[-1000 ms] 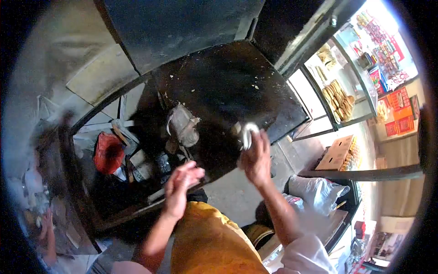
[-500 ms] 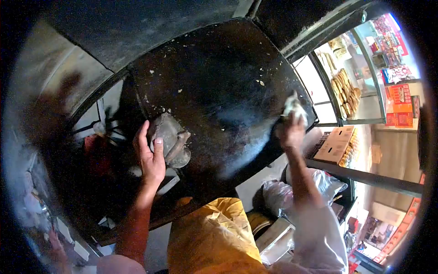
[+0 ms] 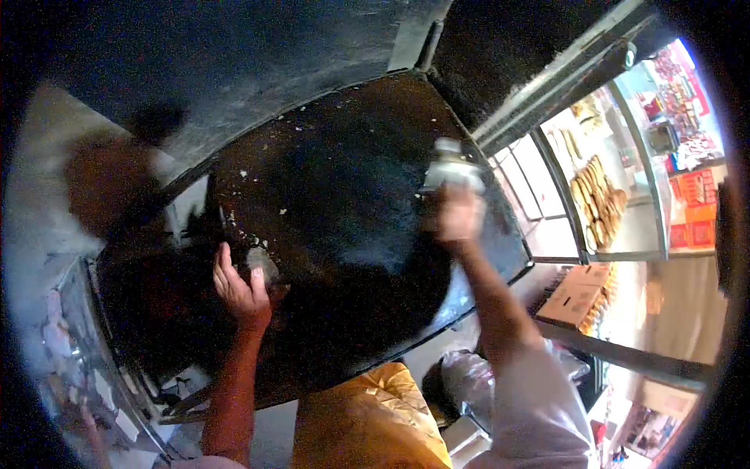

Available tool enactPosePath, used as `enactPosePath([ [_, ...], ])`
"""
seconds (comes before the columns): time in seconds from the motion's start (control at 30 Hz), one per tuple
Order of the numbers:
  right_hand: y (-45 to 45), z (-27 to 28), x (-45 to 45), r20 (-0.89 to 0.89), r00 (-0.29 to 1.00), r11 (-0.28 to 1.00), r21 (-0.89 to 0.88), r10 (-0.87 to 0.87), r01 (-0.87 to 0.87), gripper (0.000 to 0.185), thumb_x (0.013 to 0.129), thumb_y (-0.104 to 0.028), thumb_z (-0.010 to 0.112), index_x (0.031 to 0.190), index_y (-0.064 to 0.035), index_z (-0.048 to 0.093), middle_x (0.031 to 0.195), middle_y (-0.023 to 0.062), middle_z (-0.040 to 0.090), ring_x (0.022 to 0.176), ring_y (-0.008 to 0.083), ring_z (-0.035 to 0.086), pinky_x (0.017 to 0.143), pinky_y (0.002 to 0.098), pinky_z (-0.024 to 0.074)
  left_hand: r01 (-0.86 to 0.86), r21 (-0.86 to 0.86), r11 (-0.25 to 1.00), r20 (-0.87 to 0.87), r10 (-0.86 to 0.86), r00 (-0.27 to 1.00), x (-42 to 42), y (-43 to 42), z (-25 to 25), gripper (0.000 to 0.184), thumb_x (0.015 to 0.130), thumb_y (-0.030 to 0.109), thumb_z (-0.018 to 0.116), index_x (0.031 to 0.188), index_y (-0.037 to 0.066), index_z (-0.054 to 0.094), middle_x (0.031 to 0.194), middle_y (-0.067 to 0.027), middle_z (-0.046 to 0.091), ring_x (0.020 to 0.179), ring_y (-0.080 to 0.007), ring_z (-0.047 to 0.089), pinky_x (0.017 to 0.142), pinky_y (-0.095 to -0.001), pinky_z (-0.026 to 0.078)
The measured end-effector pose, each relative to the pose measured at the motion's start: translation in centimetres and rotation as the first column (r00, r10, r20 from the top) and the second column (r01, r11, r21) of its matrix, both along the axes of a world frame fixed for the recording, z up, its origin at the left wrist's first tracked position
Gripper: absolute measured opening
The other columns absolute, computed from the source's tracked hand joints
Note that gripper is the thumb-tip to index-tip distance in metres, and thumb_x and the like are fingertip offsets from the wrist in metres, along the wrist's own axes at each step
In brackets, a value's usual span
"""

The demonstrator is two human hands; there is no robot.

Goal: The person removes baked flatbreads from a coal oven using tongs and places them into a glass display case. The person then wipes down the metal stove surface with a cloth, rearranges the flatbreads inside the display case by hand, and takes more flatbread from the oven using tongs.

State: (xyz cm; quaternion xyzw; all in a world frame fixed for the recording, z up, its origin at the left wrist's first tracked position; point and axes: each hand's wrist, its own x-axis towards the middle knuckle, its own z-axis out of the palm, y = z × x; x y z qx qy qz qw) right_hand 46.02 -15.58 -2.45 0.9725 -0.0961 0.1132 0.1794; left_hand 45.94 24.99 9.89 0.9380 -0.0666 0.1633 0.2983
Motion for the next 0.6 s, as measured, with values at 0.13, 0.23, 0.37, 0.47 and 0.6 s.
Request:
enactPosePath([
  [0.13,20.6,3.3,-0.6,0.163,0.9,0.711,0.563,0.404,-0.421,0.05,0.097,-0.037,0.05,0.138,-0.0087,0.048,0.133,0.0129,0.054,0.109,0.0264,0.056,0.087,0.0424,0.0515,-0.064,0.051,0.997,0.077,0.06,0.995,0.0,0.4,-0.6,0.069,0.093,0.039,0.052,0.148,0.0,0.035,0.148,-0.0233,0.039,0.135,-0.0424,0.037,0.112,-0.0525,0.026],
  [0.23,15.4,5.5,-3.1,0.162,0.84,0.374,0.84,0.517,-0.393,0.047,0.097,-0.035,0.051,0.135,-0.0083,0.049,0.129,0.0123,0.056,0.105,0.0257,0.058,0.086,0.0412,0.0522,-0.067,0.033,0.997,0.056,0.065,0.996,-0.4,0.4,-0.2,0.069,0.098,0.048,0.044,0.148,0.002,0.035,0.149,-0.0229,0.038,0.136,-0.0417,0.035,0.112,-0.0539,0.024],
  [0.37,-13.0,-2.2,-1.6,0.194,0.971,0.375,0.897,0.137,-0.232,0.043,0.097,-0.033,0.053,0.132,-0.0077,0.051,0.124,0.0115,0.059,0.101,0.0249,0.059,0.084,0.0395,0.0532,-0.041,0.037,0.998,-0.024,0.042,0.999,-0.3,0.7,-0.1,0.07,0.101,0.053,0.038,0.15,0.003,0.033,0.151,-0.0212,0.037,0.139,-0.0412,0.033,0.113,-0.0553,0.023],
  [0.47,-3.0,3.0,8.4,0.123,0.992,0.954,0.297,-0.004,-0.033,0.039,0.096,-0.035,0.053,0.125,-0.0087,0.054,0.109,0.0091,0.061,0.087,0.0212,0.059,0.072,0.0373,0.0524,-0.019,0.092,0.996,-0.07,0.025,0.997,-0.1,0.3,-0.2,0.07,0.102,0.051,0.039,0.151,0.002,0.03,0.153,-0.0219,0.035,0.14,-0.0422,0.031,0.114,-0.0556,0.022],
  [0.6,20.9,-1.0,12.9,0.264,0.939,0.819,0.472,0.222,-0.326,0.034,0.096,-0.037,0.055,0.116,-0.01,0.058,0.089,0.006,0.063,0.068,0.0164,0.059,0.056,0.0342,0.0512,0.014,0.123,0.992,0.042,-0.019,0.999,-0.6,-0.2,1.6,0.07,0.101,0.048,0.042,0.15,0.0,0.029,0.153,-0.0236,0.033,0.141,-0.043,0.029,0.115,-0.055,0.019],
])
